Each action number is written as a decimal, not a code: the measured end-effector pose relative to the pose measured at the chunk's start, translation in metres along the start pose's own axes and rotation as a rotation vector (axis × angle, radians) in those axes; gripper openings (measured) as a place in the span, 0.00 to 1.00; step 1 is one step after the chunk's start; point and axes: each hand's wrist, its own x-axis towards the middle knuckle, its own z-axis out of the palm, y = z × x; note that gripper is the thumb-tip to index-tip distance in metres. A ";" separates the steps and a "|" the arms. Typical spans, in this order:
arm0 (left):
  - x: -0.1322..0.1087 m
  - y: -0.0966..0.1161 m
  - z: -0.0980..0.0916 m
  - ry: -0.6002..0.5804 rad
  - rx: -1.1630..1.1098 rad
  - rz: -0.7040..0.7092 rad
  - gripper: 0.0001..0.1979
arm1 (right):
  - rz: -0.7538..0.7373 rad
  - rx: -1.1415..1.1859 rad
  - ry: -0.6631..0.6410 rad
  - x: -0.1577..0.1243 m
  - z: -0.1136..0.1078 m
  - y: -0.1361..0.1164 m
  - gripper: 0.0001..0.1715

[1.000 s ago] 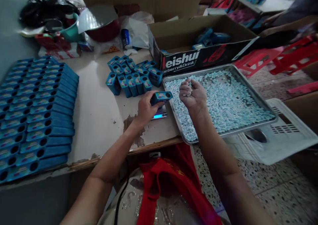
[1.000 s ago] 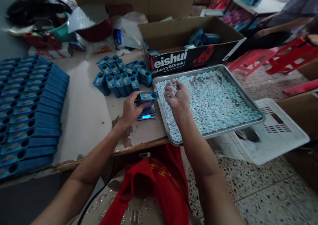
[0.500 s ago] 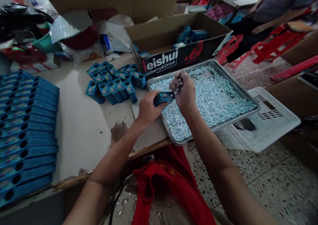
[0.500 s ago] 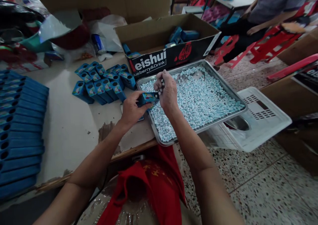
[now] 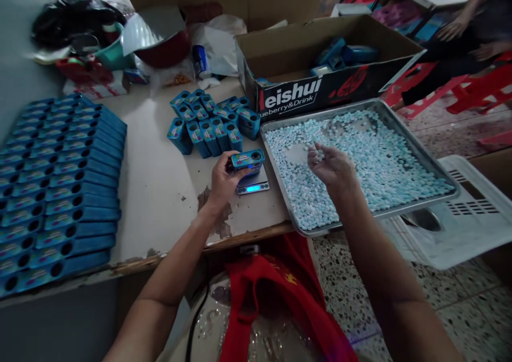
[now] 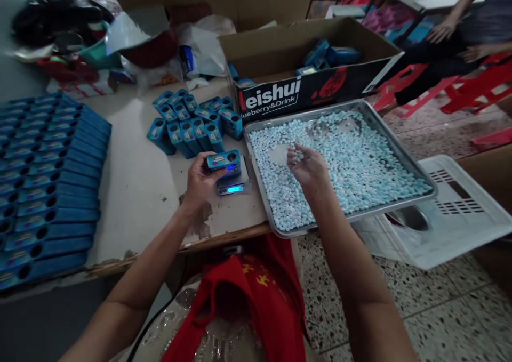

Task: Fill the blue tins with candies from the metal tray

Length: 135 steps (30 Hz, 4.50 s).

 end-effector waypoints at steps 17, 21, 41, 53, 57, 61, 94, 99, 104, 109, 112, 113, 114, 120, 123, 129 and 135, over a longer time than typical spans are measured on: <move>-0.015 0.039 -0.082 0.053 0.196 -0.202 0.21 | 0.174 -0.501 -0.011 -0.033 -0.001 -0.013 0.11; -0.021 0.046 -0.090 0.066 0.243 -0.184 0.18 | 0.212 -0.510 -0.040 -0.036 0.019 -0.011 0.12; -0.019 0.062 -0.090 0.027 0.285 -0.109 0.21 | 0.059 -0.746 -0.315 -0.059 0.102 0.007 0.10; -0.005 0.021 -0.018 -0.089 0.258 -0.090 0.31 | -0.284 -1.044 -0.314 -0.045 0.069 -0.018 0.03; 0.010 0.024 0.009 -0.172 0.275 0.030 0.22 | -0.476 -1.127 -0.179 -0.049 0.040 -0.005 0.08; 0.024 0.053 0.034 -0.241 0.427 0.311 0.18 | -0.093 -0.543 -0.081 -0.053 0.037 0.027 0.17; 0.002 0.009 -0.003 -0.110 -0.069 -0.188 0.29 | -0.716 -1.113 -0.003 -0.031 0.010 0.018 0.23; 0.001 0.024 -0.008 -0.096 -0.009 -0.145 0.29 | -0.900 -1.407 -0.054 -0.025 0.004 0.027 0.12; -0.002 0.034 -0.016 -0.029 0.055 -0.132 0.26 | -0.938 -1.513 -0.066 -0.016 -0.013 0.027 0.13; -0.006 0.039 -0.016 -0.038 0.096 -0.017 0.30 | -1.016 -1.653 -0.070 0.000 -0.026 0.032 0.14; -0.007 0.045 -0.016 -0.018 0.176 0.070 0.29 | -1.054 -1.687 -0.106 0.004 -0.031 0.035 0.16; -0.007 0.048 -0.016 -0.006 0.204 0.088 0.28 | -1.055 -1.697 -0.113 0.004 -0.032 0.036 0.17; -0.006 0.050 -0.016 0.007 0.228 0.099 0.27 | -1.051 -1.706 -0.117 0.004 -0.032 0.036 0.17; -0.005 0.057 -0.016 0.010 0.284 0.093 0.26 | -1.070 -1.707 -0.139 0.002 -0.031 0.036 0.16; -0.003 0.055 -0.014 -0.011 0.270 0.092 0.25 | -1.012 -1.733 -0.144 -0.003 -0.027 0.037 0.14; 0.002 0.046 -0.011 -0.049 0.242 0.120 0.27 | -1.053 -1.696 -0.156 -0.009 -0.021 0.036 0.14; 0.004 0.045 -0.010 -0.053 0.216 0.132 0.27 | -0.991 -1.781 -0.250 -0.011 -0.022 0.036 0.11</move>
